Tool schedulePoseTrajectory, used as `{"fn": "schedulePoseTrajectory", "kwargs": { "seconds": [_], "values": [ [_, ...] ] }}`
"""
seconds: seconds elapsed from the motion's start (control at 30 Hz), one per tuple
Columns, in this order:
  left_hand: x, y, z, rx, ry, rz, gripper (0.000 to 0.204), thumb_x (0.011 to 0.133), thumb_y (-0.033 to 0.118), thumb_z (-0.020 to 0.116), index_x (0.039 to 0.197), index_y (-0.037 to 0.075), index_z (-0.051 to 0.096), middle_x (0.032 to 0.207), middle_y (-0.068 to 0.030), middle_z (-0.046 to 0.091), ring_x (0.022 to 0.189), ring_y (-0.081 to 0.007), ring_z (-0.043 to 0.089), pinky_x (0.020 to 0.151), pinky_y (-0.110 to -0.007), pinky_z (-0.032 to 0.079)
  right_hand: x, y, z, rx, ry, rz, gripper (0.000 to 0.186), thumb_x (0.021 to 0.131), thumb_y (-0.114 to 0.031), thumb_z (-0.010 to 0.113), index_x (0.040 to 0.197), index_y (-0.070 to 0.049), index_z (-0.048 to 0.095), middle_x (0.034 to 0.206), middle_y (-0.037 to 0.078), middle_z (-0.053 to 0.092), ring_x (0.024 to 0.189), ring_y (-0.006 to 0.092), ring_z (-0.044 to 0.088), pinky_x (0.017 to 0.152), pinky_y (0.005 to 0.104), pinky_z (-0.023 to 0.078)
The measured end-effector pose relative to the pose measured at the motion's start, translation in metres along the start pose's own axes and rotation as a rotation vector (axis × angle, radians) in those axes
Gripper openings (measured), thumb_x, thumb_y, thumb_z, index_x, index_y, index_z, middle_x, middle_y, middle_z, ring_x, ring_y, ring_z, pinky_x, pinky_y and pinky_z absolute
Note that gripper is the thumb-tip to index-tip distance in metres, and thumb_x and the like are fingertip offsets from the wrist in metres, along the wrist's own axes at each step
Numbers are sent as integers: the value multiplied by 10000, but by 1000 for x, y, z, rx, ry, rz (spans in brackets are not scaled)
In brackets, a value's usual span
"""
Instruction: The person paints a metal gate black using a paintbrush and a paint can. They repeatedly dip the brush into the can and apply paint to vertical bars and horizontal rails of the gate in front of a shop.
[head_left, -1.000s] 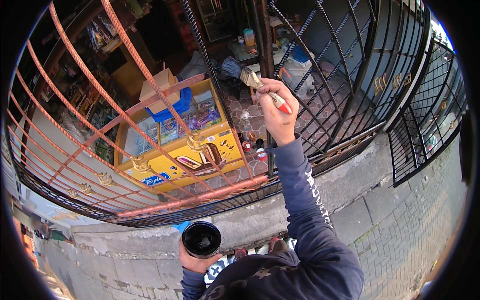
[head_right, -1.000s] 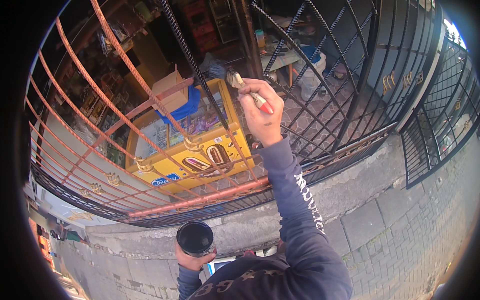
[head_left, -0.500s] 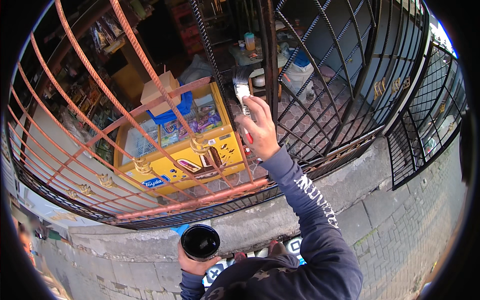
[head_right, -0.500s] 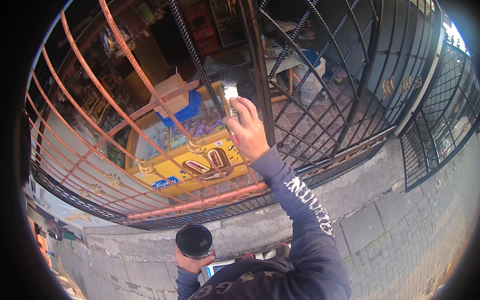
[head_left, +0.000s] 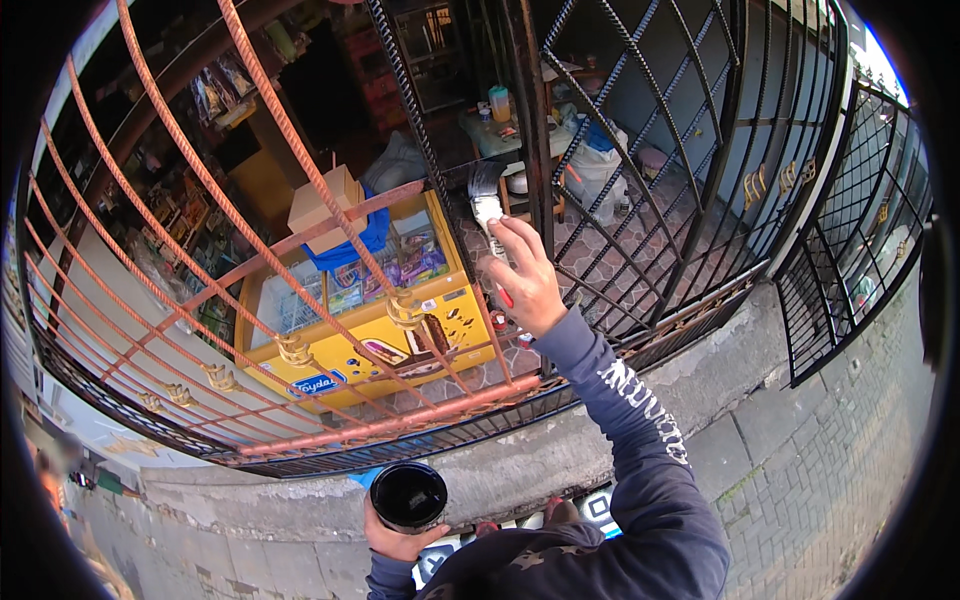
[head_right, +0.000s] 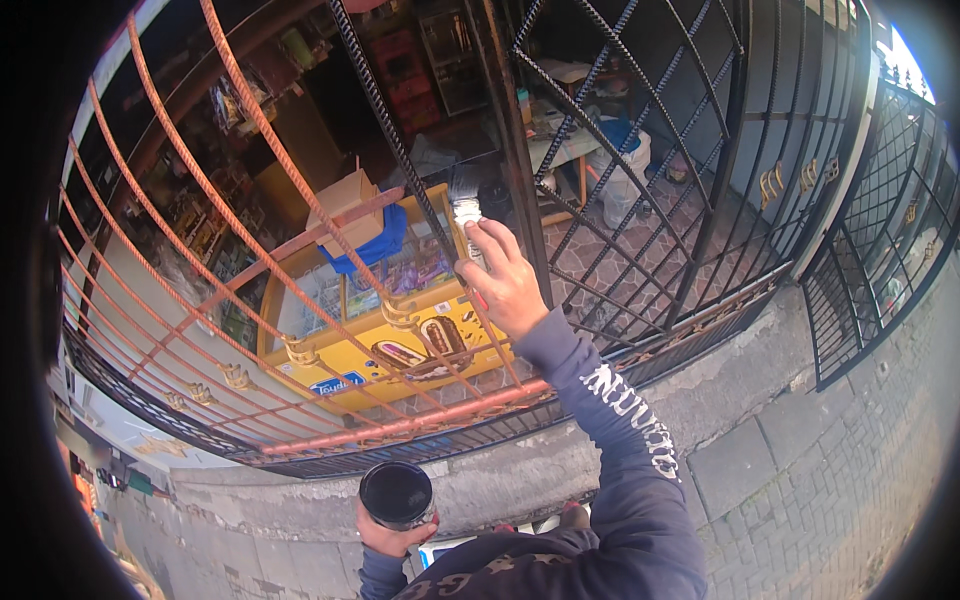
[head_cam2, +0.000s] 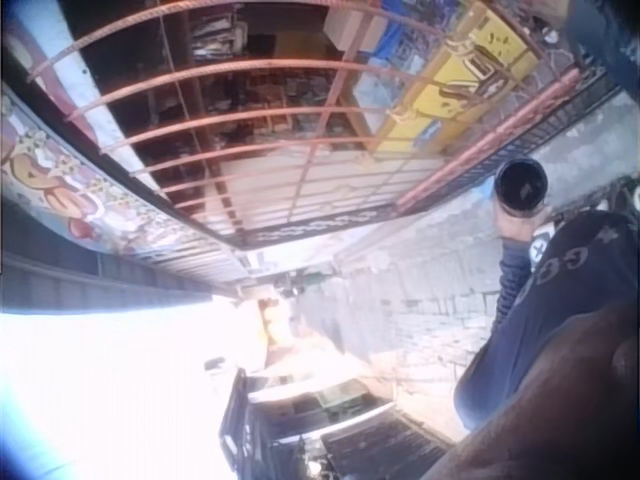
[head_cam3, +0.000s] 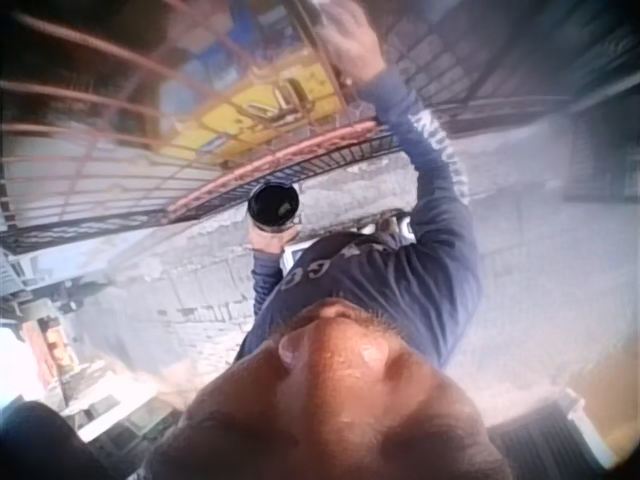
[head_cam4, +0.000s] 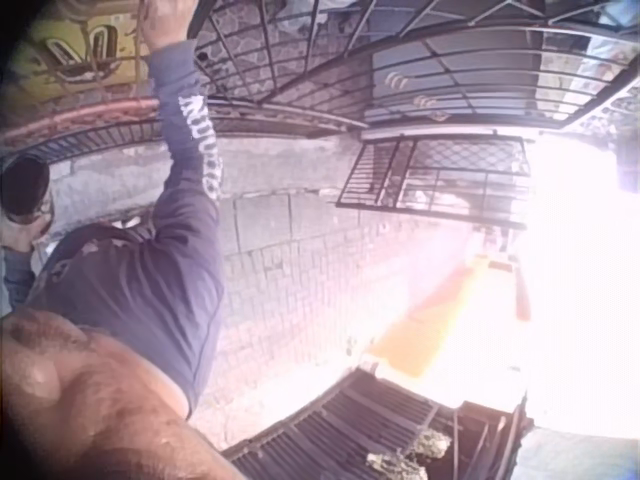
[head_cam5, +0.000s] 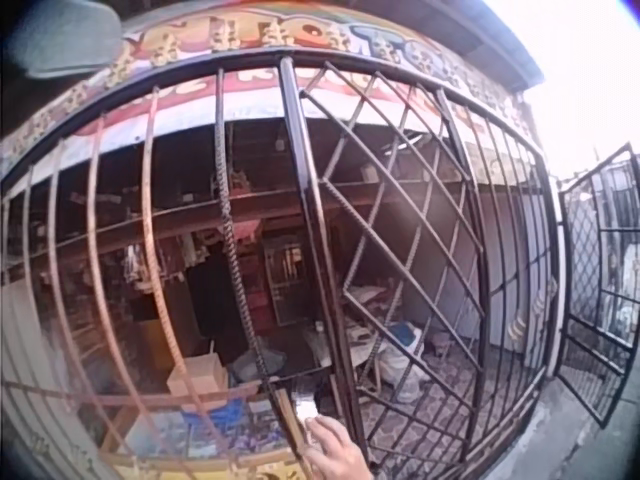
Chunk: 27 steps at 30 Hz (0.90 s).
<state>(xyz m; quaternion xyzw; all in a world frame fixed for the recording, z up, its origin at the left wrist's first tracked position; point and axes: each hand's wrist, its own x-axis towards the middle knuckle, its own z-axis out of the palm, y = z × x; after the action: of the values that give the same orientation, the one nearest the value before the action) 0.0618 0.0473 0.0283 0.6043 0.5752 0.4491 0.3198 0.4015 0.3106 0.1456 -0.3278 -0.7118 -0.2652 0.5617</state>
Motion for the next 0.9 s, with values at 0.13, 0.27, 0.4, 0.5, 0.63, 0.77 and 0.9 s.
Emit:
{"fn": "schedulePoseTrajectory", "kwargs": {
  "seconds": [0.13,0.27,0.4,0.5,0.63,0.77,0.9],
  "values": [
    [1,-10,4,-102,3,6,1119,473,166,1055,1396,-6,447,1276,-150,651,1169,-268,665,1021,-410,544,1,2,-5,13,111,-86,279,670,-14,744,938,-70,690,1391,197,578,1299,419,559,994,472,562],
    [-3,-12,5,-57,7,31,1079,448,48,1036,1368,8,473,1257,-136,666,1145,-249,679,1004,-411,560,2,2,-10,64,-74,-60,265,681,-31,753,938,-66,697,1385,212,578,1291,429,558,1000,480,553],
    [-1,-6,9,-137,12,-37,1087,440,59,1041,1367,11,474,1254,-135,666,1146,-246,677,1008,-400,557,5,0,-13,-26,108,8,257,692,-40,754,941,-65,694,1381,216,573,1294,427,551,990,479,552],
    [-2,0,11,-81,-6,7,1132,491,199,1061,1412,-17,439,1267,-160,656,1167,-275,669,1025,-405,542,8,-2,-14,75,-83,-54,270,684,-24,740,945,-69,685,1393,198,570,1309,418,547,981,471,566],
    [-1,4,13,-118,-6,-9,1134,492,177,1059,1414,-15,427,1276,-157,649,1180,-275,662,1030,-407,540,9,0,-15,4,57,-1,284,689,-17,726,966,-73,694,1388,196,576,1297,415,556,977,460,567],
    [-1,5,16,-130,-8,8,1100,469,135,1057,1383,0,460,1257,-138,660,1151,-254,672,1011,-401,552,5,4,-11,93,-100,-28,269,699,-5,721,956,-81,699,1378,188,588,1289,416,555,979,473,555],
    [-2,3,18,-156,29,-10,1086,461,131,1059,1372,7,481,1250,-129,667,1144,-246,677,1007,-397,557,1,2,-11,89,-4,14,292,678,17,733,947,-95,709,1373,167,602,1287,412,566,1019,481,542]
  ]
}}
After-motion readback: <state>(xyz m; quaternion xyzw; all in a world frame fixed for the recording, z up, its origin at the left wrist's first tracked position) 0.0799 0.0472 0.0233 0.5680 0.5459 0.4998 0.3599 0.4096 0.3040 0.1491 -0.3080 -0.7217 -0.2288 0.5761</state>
